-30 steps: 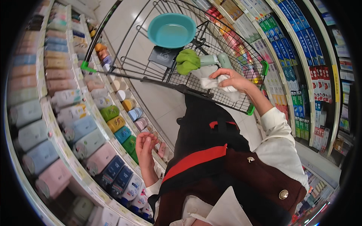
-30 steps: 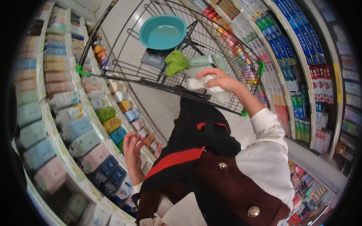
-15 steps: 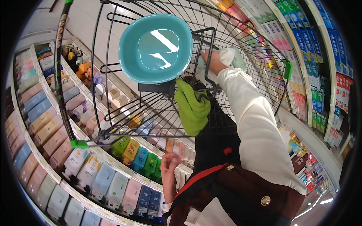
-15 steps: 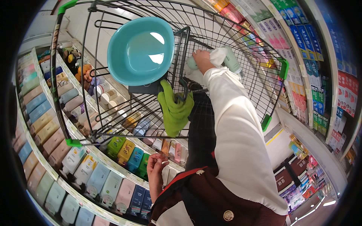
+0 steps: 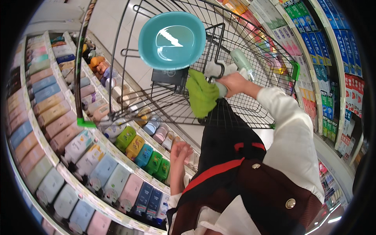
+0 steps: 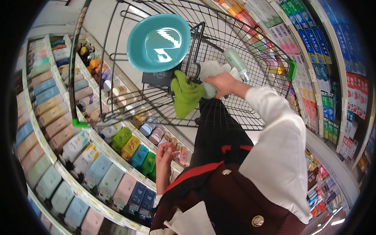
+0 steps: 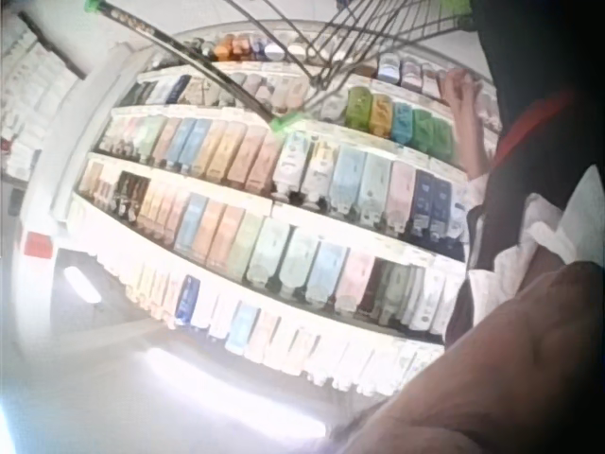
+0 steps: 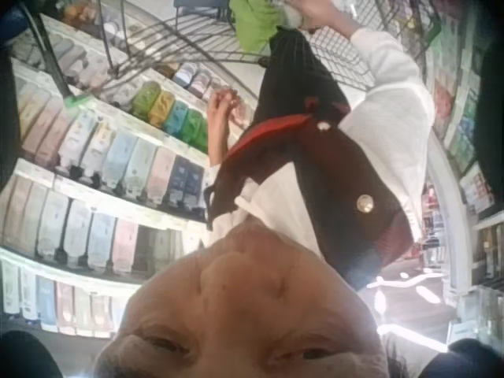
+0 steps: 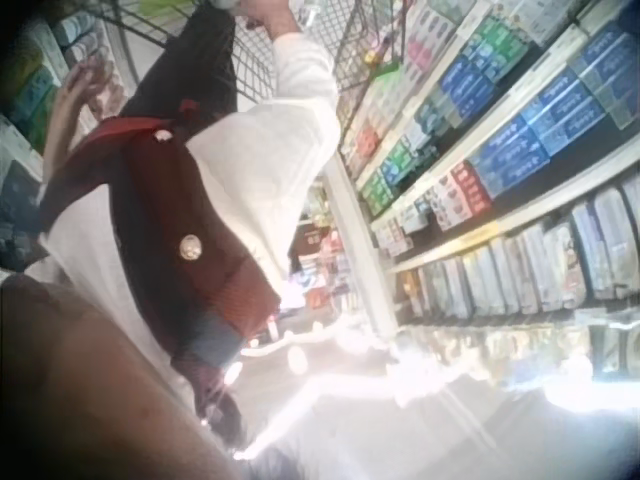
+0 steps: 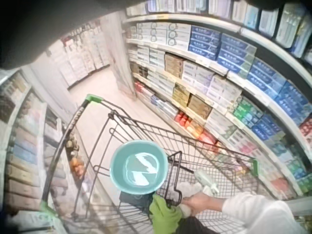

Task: The person wipes the front edge of a supermarket shelf with a white cloth, then picks up several bottles of personal care products, wipes each one, and places them back on the shelf. The person also picks up a pack of small bottles and places them in a shopping cart.

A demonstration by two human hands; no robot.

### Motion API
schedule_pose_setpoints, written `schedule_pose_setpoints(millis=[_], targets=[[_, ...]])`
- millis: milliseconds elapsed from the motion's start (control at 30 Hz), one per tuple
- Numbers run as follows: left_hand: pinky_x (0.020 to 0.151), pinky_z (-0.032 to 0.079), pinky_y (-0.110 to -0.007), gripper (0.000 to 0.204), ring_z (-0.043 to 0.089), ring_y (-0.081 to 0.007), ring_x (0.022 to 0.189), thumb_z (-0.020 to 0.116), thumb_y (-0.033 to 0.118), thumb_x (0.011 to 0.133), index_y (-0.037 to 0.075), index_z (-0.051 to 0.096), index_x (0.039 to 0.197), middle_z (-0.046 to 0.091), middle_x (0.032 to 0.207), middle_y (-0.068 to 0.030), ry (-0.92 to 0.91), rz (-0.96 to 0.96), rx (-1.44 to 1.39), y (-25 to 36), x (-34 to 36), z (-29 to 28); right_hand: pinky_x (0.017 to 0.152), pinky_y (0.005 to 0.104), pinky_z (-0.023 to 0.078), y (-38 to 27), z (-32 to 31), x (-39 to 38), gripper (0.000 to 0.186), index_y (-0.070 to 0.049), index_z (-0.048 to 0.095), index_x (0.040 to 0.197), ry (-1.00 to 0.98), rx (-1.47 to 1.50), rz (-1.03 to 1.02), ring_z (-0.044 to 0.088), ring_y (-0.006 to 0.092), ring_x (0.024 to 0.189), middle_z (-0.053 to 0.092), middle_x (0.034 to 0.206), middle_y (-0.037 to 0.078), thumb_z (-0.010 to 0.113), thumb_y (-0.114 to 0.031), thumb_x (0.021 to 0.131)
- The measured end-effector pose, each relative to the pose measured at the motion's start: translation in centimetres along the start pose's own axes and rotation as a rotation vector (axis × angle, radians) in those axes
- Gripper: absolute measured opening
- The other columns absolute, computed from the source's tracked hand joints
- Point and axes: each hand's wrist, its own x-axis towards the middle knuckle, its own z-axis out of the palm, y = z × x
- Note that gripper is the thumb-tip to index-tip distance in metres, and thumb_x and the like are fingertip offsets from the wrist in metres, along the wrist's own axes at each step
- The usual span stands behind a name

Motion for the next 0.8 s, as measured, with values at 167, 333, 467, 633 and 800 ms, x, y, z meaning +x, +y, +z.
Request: schedule_pose_setpoints(millis=[167,333,467,633,800], targets=[[0.088,0.054,-0.036,0.041,0.064,-0.0229,0.105,0.053,0.036,0.101,0.005,0.053,0.128,0.063,0.119,-0.014,-0.274,-0.103,-0.05,-1.6,-1.7,2.1,0.063,0.0413,0.054,-11.5,-6.6,-10.9,0.074,-0.012,0.053,0.124,0.114,-0.082,-0.297,0.067,0.0262,0.081,0.062,0.109,0.005,0.081,-0.026,0.056],[0.095,0.052,-0.04,0.064,0.061,-0.026,0.115,0.038,0.055,0.103,0.005,0.042,0.143,0.059,0.131,-0.0156,-0.643,-0.076,-0.527,-0.8,-4.1,5.6,0.064,0.0305,0.051,-23.1,-10.6,-14.7,0.057,-0.013,0.055,0.124,0.298,-0.433,-0.613,0.063,0.016,0.082,0.06,0.122,0.003,0.072,-0.023,0.07],[0.105,0.047,-0.047,0.08,0.051,-0.0321,0.13,0.029,0.064,0.1,0.001,0.033,0.149,0.046,0.145,-0.0211,-0.556,0.228,-0.502,0.5,-7.5,3.7,0.068,0.0313,0.049,-30.6,-11.2,-14.8,0.055,-0.012,0.058,0.125,0.457,-0.371,-0.891,0.06,0.0182,0.083,0.059,0.127,0.004,0.071,-0.012,0.072],[0.106,0.046,-0.046,0.079,0.052,-0.0324,0.129,0.029,0.062,0.101,-0.001,0.032,0.149,0.047,0.143,-0.0216,-0.403,0.553,-0.652,-0.4,-11.9,-0.6,0.081,0.0394,0.052,-36.5,-10.9,-15.9,0.049,-0.012,0.068,0.116,0.631,0.269,-1.122,0.063,0.0261,0.097,0.061,0.124,0.007,0.077,-0.005,0.068],[0.107,0.044,-0.047,0.075,0.054,-0.0322,0.125,0.031,0.064,0.101,0.005,0.037,0.147,0.049,0.142,-0.0174,-0.566,0.596,-0.991,-2.0,-14.4,-3.0,0.096,0.0436,0.045,-43.3,-5.9,-13.6,0.025,-0.013,0.07,0.101,0.38,0.057,-1.34,0.055,0.0301,0.115,0.064,0.111,0.005,0.073,-0.023,0.078]])
